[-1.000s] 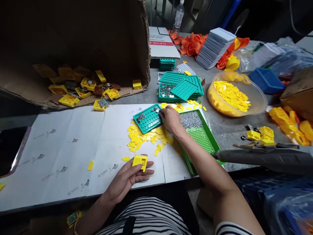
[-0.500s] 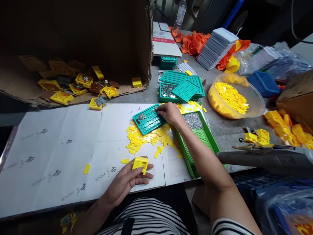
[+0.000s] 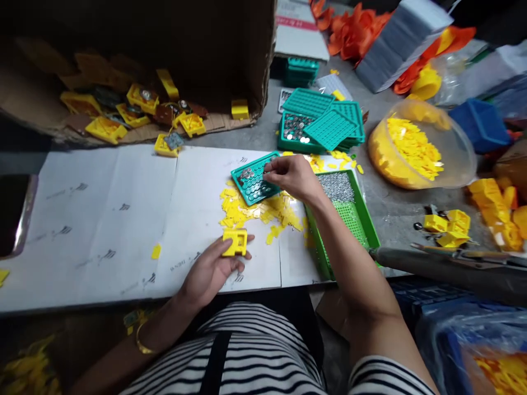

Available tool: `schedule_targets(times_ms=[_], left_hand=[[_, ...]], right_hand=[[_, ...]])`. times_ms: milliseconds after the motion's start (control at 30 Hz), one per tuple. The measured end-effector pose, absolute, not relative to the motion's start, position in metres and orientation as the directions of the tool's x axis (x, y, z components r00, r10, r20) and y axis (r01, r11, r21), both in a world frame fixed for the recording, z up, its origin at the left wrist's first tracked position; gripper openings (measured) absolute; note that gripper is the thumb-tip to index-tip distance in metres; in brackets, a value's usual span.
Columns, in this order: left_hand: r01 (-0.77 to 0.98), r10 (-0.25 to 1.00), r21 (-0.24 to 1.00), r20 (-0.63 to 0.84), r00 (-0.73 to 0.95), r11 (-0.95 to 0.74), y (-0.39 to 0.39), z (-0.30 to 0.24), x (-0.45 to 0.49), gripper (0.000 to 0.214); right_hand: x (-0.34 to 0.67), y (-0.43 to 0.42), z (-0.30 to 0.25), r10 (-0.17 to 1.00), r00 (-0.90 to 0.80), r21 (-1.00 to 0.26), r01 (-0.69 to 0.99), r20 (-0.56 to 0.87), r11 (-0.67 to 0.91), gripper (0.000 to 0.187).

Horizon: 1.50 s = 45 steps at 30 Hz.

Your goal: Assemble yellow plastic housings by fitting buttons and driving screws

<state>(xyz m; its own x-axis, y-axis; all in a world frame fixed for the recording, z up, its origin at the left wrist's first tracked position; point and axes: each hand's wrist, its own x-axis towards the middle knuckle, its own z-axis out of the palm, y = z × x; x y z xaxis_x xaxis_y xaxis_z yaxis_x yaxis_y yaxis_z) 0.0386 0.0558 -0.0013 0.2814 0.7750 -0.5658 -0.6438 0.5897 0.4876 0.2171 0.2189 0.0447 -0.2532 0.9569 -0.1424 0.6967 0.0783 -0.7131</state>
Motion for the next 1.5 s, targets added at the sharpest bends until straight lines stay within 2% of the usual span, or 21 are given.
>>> schedule_targets(times_ms=[100,233,300,400,500,567,633,733,800,933,1100,1133,1167,1267,1333,1400,1500], left_hand=[[-0.706,0.802,0.478,-0.556,0.217,0.523,0.064,-0.002,0.037,0.025],[-0.706,0.813,0.504,-0.555,0.176,0.497,0.067,-0.002,0.037,0.029],[-0.688,0.826,0.539,-0.541,0.160,0.486,0.064,-0.001,0.038,0.030],[-0.644,0.848,0.603,-0.511,0.142,0.471,0.061,0.002,0.040,0.031],[-0.596,0.865,0.665,-0.491,0.104,0.450,0.058,0.003,0.041,0.033],[-0.582,0.869,0.682,-0.485,0.094,0.443,0.058,0.004,0.041,0.034],[-0.586,0.871,0.679,-0.481,0.101,0.442,0.058,0.005,0.040,0.035],[-0.598,0.869,0.660,-0.477,0.133,0.454,0.058,0.008,0.037,0.035],[-0.589,0.867,0.661,-0.473,0.154,0.465,0.059,0.010,0.036,0.034],[-0.537,0.878,0.705,-0.449,0.169,0.464,0.057,0.010,0.035,0.034],[-0.489,0.852,0.710,-0.501,0.154,0.506,0.054,0.005,0.034,0.040],[-0.498,0.843,0.696,-0.513,0.158,0.517,0.054,0.004,0.034,0.041],[-0.512,0.836,0.678,-0.523,0.167,0.527,0.055,0.004,0.033,0.041],[-0.561,0.817,0.618,-0.536,0.212,0.551,0.058,0.005,0.032,0.042],[-0.571,0.806,0.594,-0.542,0.237,0.567,0.060,0.006,0.031,0.042],[-0.563,0.796,0.587,-0.554,0.246,0.582,0.060,0.007,0.031,0.044],[-0.538,0.783,0.590,-0.569,0.251,0.602,0.060,0.007,0.031,0.048]], right_hand=[[0.199,0.169,0.053,0.922,-0.377,-0.842,0.522,-0.084,0.136,0.015],[0.188,0.122,0.050,0.897,-0.442,-0.830,0.497,0.009,0.253,0.012],[0.186,0.114,0.045,0.877,-0.477,-0.767,0.545,0.048,0.338,0.014],[0.186,0.108,0.039,0.857,-0.512,-0.601,0.666,0.064,0.443,0.018],[0.185,0.101,0.039,0.852,-0.522,-0.397,0.775,0.039,0.493,0.021],[0.185,0.097,0.040,0.843,-0.537,-0.334,0.790,0.028,0.514,0.022],[0.187,0.096,0.042,0.840,-0.542,-0.408,0.758,0.041,0.509,0.022],[0.190,0.099,0.045,0.873,-0.478,-0.663,0.624,0.095,0.414,0.019],[0.190,0.103,0.046,0.904,-0.413,-0.757,0.555,0.110,0.345,0.014],[0.188,0.106,0.047,0.918,-0.393,-0.735,0.604,0.061,0.307,0.010],[0.187,0.103,0.047,0.850,-0.527,-0.499,0.743,-0.024,0.446,0.016],[0.187,0.103,0.047,0.841,-0.540,-0.487,0.743,-0.029,0.460,0.016],[0.187,0.104,0.047,0.839,-0.544,-0.518,0.726,-0.028,0.453,0.015],[0.187,0.123,0.045,0.870,-0.494,-0.715,0.609,-0.003,0.344,0.011],[0.187,0.147,0.042,0.916,-0.397,-0.739,0.603,0.049,0.301,0.013],[0.187,0.174,0.036,0.953,-0.284,-0.632,0.721,0.104,0.284,0.020],[0.184,0.207,0.026,0.967,-0.256,-0.403,0.883,0.014,0.240,0.023]])
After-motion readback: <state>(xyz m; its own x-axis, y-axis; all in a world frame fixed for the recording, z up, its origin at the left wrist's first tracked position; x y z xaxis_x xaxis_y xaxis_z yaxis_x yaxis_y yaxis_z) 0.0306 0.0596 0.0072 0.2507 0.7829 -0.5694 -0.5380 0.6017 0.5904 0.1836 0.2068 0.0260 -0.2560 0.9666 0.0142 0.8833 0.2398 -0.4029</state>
